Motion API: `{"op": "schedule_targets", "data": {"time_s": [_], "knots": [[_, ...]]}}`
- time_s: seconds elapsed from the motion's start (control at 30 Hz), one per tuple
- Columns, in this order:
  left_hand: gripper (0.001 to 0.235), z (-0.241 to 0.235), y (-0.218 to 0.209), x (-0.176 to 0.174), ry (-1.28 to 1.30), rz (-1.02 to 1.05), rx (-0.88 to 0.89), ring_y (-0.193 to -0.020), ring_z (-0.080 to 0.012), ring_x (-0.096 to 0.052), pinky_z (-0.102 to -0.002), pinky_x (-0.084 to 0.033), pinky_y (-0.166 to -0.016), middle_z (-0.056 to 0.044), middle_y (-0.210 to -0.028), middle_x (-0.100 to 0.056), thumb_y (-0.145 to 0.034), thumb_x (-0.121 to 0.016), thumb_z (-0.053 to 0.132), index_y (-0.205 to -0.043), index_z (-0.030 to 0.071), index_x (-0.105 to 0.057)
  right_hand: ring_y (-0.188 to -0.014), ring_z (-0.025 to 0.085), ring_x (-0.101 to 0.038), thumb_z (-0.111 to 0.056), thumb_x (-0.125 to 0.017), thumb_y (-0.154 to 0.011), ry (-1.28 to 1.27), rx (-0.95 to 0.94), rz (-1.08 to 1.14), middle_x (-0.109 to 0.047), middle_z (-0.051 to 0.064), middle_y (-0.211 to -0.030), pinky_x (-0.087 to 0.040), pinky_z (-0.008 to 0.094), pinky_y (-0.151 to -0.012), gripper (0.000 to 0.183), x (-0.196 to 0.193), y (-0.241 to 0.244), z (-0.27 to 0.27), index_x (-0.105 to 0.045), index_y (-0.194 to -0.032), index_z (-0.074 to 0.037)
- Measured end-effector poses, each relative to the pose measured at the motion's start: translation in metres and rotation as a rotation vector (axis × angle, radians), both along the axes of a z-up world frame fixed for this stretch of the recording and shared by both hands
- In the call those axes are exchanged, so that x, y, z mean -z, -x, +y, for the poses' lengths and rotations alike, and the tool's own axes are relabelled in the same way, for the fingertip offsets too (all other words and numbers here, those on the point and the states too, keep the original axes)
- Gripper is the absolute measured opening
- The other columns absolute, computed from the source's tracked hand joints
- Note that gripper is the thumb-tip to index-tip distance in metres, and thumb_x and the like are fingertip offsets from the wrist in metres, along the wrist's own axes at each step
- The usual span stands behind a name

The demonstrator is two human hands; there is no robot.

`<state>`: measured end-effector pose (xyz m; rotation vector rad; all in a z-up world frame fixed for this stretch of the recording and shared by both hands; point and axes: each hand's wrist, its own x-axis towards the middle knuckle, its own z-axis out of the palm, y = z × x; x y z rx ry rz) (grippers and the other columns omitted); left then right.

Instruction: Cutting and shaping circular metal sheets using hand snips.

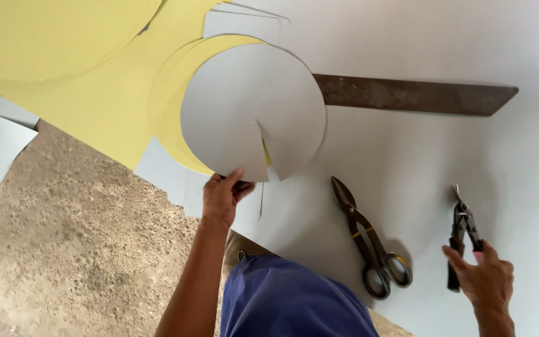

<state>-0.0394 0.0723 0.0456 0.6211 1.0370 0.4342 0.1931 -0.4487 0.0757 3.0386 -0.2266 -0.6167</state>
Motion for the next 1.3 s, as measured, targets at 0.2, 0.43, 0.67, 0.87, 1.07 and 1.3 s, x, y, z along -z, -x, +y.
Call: {"op": "schedule_targets", "data": {"time_s": [0.2, 0.43, 0.67, 0.87, 1.07, 1.3], "knots": [[0.030, -0.054, 0.019, -0.021, 0.084, 0.104, 0.203, -0.079, -0.0247, -0.076, -0.037, -0.066, -0.071, -0.016, -0.094, -0.075, -0.089, -0.074, 0.021, -0.108, -0.002, -0.067, -0.090, 0.036, -0.069, -0.045, -0.072, -0.086, -0.918, 0.515, 0.207, -0.068, 0.025, -0.109, -0.057, 0.054, -0.079, 0.075, -0.023, 0.022, 0.045, -0.055, -0.145, -0.001], [0.051, -0.082, 0.050, -0.013, -0.093, 0.614, 0.830, -0.066, -0.0252, -0.074, -0.037, -0.062, -0.062, -0.015, -0.078, -0.077, -0.090, -0.074, 0.048, -0.090, -0.003, -0.074, -0.076, 0.032, -0.071, -0.039, -0.074, -0.089, -1.373, 0.347, 0.667, -0.071, 0.024, -0.094, -0.058, 0.046, -0.067, 0.069, -0.031, 0.074, 0.122, -0.061, -0.136, 0.009], [0.047, -0.082, 0.057, 0.010, -1.028, 0.868, 0.840, -0.091, -0.0277, -0.071, -0.038, -0.060, -0.075, -0.015, -0.102, -0.073, -0.093, -0.070, 0.054, -0.101, 0.008, -0.072, -0.117, 0.034, -0.058, -0.046, -0.086, -0.072, -0.373, -0.244, -0.004, -0.054, 0.024, -0.132, -0.057, 0.049, -0.087, 0.091, -0.013, 0.051, 0.125, -0.053, -0.147, -0.006], [0.091, -0.096, 0.014, -0.008, -1.661, 0.653, 1.134, -0.150, -0.0475, -0.020, -0.064, -0.025, -0.119, -0.027, -0.155, -0.029, -0.083, -0.073, 0.051, -0.153, 0.009, -0.032, -0.124, 0.041, -0.053, -0.048, -0.091, -0.070, -0.091, -0.618, -0.270, -0.049, 0.022, -0.138, -0.052, 0.051, -0.096, 0.081, -0.020, 0.086, 0.107, -0.060, -0.134, -0.008], [0.089, -0.087, 0.013, 0.014, -1.769, 0.611, 1.149, -0.144, -0.0527, -0.029, -0.064, -0.028, -0.118, -0.034, -0.154, -0.032, -0.087, -0.068, 0.054, -0.151, 0.000, -0.036, -0.116, 0.032, -0.059, -0.029, -0.079, -0.079, -0.263, -0.515, 0.097, -0.046, 0.019, -0.136, -0.063, 0.042, -0.086, 0.067, -0.019, 0.124, 0.104, -0.057, -0.138, -0.010], [0.060, -0.063, 0.019, 0.023, -2.217, 0.361, 0.799, -0.126, -0.0453, -0.059, -0.056, -0.052, -0.103, -0.030, -0.136, -0.059, -0.101, -0.062, 0.042, -0.138, -0.004, -0.055, -0.105, 0.025, -0.062, -0.046, -0.077, -0.079, 0.180, -0.608, 0.071, -0.059, 0.011, -0.113, -0.048, 0.040, -0.086, 0.071, -0.043, 0.136, 0.131, -0.054, -0.141, -0.019]]}}
